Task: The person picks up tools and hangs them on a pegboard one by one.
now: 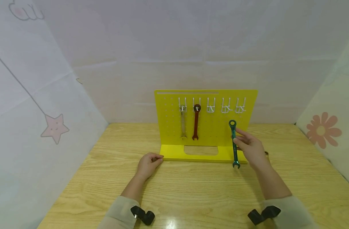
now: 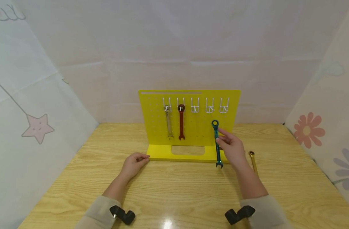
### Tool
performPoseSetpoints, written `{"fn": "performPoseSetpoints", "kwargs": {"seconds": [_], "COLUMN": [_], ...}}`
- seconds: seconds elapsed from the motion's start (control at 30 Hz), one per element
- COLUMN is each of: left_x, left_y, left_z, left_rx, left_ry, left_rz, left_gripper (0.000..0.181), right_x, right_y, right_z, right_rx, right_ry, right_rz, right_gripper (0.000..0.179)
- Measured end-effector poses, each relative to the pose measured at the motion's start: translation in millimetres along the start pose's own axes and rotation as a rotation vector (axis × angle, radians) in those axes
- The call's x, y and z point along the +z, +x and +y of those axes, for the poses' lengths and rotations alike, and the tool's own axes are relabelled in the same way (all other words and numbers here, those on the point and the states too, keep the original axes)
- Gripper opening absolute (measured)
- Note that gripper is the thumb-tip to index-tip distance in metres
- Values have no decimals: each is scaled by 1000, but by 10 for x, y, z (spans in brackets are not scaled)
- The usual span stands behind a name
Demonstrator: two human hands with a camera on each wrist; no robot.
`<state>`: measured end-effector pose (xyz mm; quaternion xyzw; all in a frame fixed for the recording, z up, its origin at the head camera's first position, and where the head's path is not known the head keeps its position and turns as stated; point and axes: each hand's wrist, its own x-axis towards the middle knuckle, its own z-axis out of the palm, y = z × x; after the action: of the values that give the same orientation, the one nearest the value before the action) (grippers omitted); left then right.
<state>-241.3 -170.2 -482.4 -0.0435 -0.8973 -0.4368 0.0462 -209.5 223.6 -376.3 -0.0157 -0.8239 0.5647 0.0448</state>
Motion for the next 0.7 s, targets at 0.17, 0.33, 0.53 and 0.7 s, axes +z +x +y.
{"fn": "performPoseSetpoints", "kwargs": {"seconds": [0.17,0.33,0.53,0.7], "left_x": [-8,-6,-4,-2], "left_y": [11,14,11,3], "left_z": [-5,-16,-14,-13], "left_rx": [0,14,5,4], "left_ry": [2,11,6,6], "left_rz": [4,5,4,0], "left_gripper": [14,13,13,14], "right_x": [62,132,211,279], "right_y": [34,71,102,127], "right_z": [-91,-185,-288,-346], "right_rx": [-27,-43,-61,-61], "right_ry": [33,57,121,179], "right_rz": [2,-3,-8,-16], "right_gripper": [52,51,50,49]}}
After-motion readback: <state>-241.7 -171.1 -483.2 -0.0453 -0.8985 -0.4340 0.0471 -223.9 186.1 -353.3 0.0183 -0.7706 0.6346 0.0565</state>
